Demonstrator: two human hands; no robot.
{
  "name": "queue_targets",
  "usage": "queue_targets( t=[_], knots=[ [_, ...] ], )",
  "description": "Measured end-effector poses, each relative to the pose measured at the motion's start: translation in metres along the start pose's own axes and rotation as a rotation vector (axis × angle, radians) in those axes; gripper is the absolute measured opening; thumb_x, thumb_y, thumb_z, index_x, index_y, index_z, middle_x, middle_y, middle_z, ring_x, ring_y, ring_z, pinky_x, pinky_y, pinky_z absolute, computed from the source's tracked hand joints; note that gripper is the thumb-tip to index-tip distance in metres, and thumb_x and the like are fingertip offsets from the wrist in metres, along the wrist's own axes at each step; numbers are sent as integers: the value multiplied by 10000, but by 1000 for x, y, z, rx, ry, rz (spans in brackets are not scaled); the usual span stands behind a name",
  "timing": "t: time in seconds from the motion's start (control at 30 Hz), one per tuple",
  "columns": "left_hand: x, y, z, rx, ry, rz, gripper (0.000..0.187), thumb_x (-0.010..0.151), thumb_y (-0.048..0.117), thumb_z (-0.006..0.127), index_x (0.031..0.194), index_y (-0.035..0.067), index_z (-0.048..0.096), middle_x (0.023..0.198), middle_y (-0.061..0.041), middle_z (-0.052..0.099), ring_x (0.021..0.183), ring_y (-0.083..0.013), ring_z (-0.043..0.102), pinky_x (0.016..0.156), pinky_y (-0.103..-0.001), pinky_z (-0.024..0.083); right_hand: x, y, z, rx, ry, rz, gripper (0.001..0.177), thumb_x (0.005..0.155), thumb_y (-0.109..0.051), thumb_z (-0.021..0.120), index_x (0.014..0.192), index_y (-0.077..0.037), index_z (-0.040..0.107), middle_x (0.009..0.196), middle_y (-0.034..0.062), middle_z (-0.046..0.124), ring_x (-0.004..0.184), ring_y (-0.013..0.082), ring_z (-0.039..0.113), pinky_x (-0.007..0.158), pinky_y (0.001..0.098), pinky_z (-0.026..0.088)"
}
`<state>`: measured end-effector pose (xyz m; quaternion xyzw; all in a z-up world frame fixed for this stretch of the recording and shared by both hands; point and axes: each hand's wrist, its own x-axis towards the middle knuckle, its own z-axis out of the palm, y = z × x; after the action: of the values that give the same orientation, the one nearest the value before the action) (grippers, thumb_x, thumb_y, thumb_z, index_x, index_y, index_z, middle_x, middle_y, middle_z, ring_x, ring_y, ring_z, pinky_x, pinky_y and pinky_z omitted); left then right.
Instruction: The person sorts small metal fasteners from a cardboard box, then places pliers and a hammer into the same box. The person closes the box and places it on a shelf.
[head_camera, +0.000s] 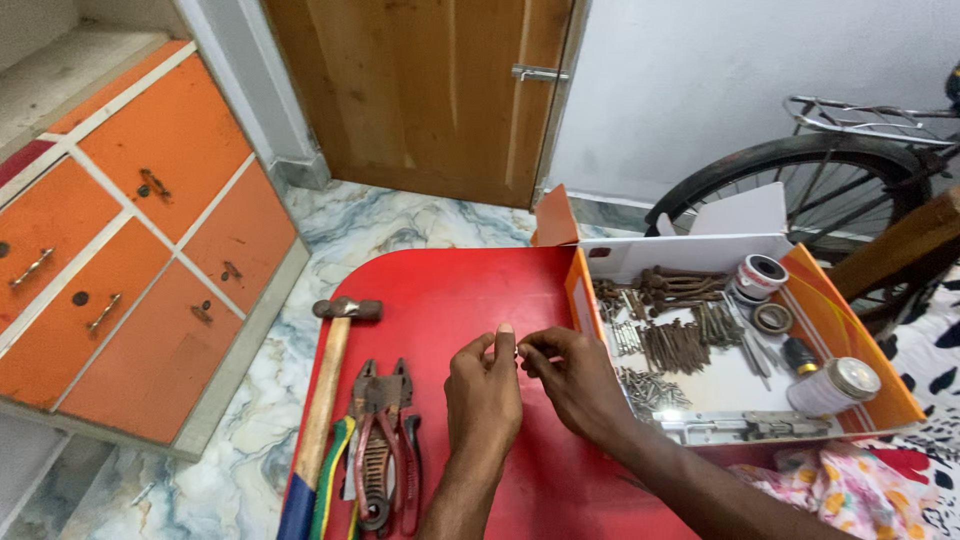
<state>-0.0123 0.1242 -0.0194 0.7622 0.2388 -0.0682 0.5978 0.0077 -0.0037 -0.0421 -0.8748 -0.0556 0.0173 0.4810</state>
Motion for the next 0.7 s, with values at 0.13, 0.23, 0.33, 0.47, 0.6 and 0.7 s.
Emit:
queue_targets(
  t=[0.13,0.23,0.33,0.47,0.6,0.7],
  knots=[
    [-10,17,22,-4,-19,78,642,949,482,533,1363,-5,585,1048,-165,803,982,-273,778,888,-404,567,4,7,-29,18,14,-20,250,951,-200,661,1030,11,768,841,124,796,761,187,767,714,331,606],
    [-16,30,40,33,-56,95,659,947,499,521,1383,7,571,1090,-182,806,1008,-286,769,908,-403,549,5,15,-54,43,25,-78,230,935,-177,671,1036,8,763,894,112,787,809,173,761,731,329,617],
    [-22,38,63,38,-88,118,682,948,513,538,1397,-1,554,1143,-196,761,1072,-284,735,913,-404,552,0,29,-86,-12,35,-202,214,912,-152,696,1023,17,763,929,109,772,828,164,748,706,334,610],
    [-28,43,103,8,-146,178,684,935,494,557,1393,-13,560,1143,-187,760,1061,-271,747,908,-390,566,1,58,-126,-4,90,-87,205,901,-150,721,1009,12,781,810,111,771,697,164,681,611,342,555],
    [-34,45,140,-71,-261,251,703,924,461,568,1420,-32,507,1079,-179,809,1021,-250,777,894,-366,580,-2,98,-164,-28,21,147,247,922,-194,717,893,28,821,693,118,770,601,153,670,586,336,549],
    [-37,45,161,-26,-253,215,697,921,468,608,1411,-20,522,1103,-177,770,1005,-245,761,876,-366,575,-8,128,-173,-218,-81,320,255,866,-249,768,899,-4,832,724,112,798,618,161,720,616,346,574]
  ],
)
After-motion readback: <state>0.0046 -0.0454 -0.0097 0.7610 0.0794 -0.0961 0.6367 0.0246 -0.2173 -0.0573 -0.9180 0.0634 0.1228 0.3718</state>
